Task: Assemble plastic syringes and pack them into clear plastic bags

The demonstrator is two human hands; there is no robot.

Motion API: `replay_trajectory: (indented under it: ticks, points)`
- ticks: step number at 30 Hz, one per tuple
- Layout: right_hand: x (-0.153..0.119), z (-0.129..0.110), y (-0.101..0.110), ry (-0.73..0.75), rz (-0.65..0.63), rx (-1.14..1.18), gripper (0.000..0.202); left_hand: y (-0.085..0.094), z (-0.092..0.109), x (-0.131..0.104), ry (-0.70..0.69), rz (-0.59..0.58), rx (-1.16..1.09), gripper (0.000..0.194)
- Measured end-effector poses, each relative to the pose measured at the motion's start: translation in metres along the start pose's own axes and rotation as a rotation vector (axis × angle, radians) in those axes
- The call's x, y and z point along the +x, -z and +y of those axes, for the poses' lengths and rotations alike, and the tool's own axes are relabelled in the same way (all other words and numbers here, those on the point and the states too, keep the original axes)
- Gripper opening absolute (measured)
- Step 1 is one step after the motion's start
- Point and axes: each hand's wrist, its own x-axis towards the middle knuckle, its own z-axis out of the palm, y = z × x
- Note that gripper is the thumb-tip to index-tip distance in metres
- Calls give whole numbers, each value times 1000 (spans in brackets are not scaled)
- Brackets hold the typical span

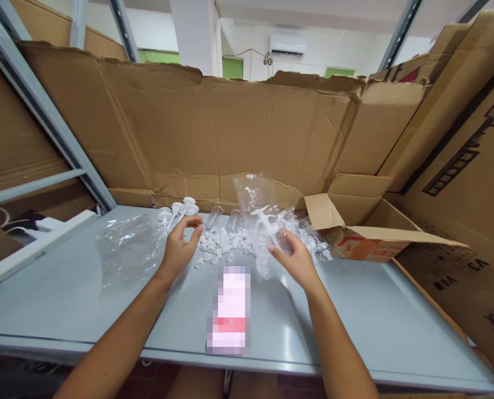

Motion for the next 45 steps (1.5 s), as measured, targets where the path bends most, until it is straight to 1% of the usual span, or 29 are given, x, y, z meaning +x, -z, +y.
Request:
replay_trajectory:
  ticks: [1,3,4,5,7,9,14,16,18,19,21,23,25,28,31,34,36,38,40,42,43,45]
  points:
    - [1,1,1,8,45,53,46,-1,-2,-1,-30,-100,73,17]
    - [3,2,1,51,92,171,43,-6,-3,-5,-138,-328,217,16]
    - [3,2,2,73,107,224,42,-8,-3,-8,-201,-419,275,17]
    - [3,3,1,90,126,265,41,-11,-2,-11,-259,-485,316,18]
    - [3,3,1,106,166,310,42,-18,-1,-16,-339,-562,358,21]
    - [2,2,0,114,180,310,43,-24,-1,-20,-379,-607,373,22]
    - [2,0,-1,141,158,197,43,-33,-6,-23,-409,-649,376,20]
    - [2,0,-1,123,122,139,43,-33,-7,-22,-399,-637,342,22]
    - [2,0,0,80,95,75,44,-31,-6,-20,-374,-575,279,24]
    - [2,0,0,54,81,41,45,-29,-6,-19,-356,-516,236,25]
    - [1,-1,1,12,18,-20,45,-25,-3,-16,-304,-348,131,24]
    - [0,-4,1,-8,-84,-60,41,-20,0,-13,-256,-165,27,24]
    - [-2,-7,0,-7,-177,-77,39,-15,3,-10,-230,-26,-34,25]
    - [-4,-9,-1,17,-279,-85,37,-8,4,-8,-232,103,-35,26]
    - [-5,-10,-3,69,-363,-93,34,-4,3,-6,-231,192,-3,31]
    - [-7,-13,-3,117,-444,-102,32,-2,2,-4,-252,197,26,39]
    - [-8,-16,-3,128,-507,-107,31,-1,1,-4,-297,141,64,42]
    - [-10,-20,-3,136,-546,-109,32,0,2,-3,-364,51,103,42]
    - [-10,-21,-3,144,-549,-115,33,1,3,-4,-418,-39,117,38]
    - [-10,-20,-3,149,-523,-120,35,3,4,-5,-422,-81,96,34]
    - [-9,-18,-2,148,-499,-124,36,4,5,-6,-401,-77,76,33]
    - [-8,-13,-3,143,-440,-130,36,5,6,-7,-323,-21,28,31]
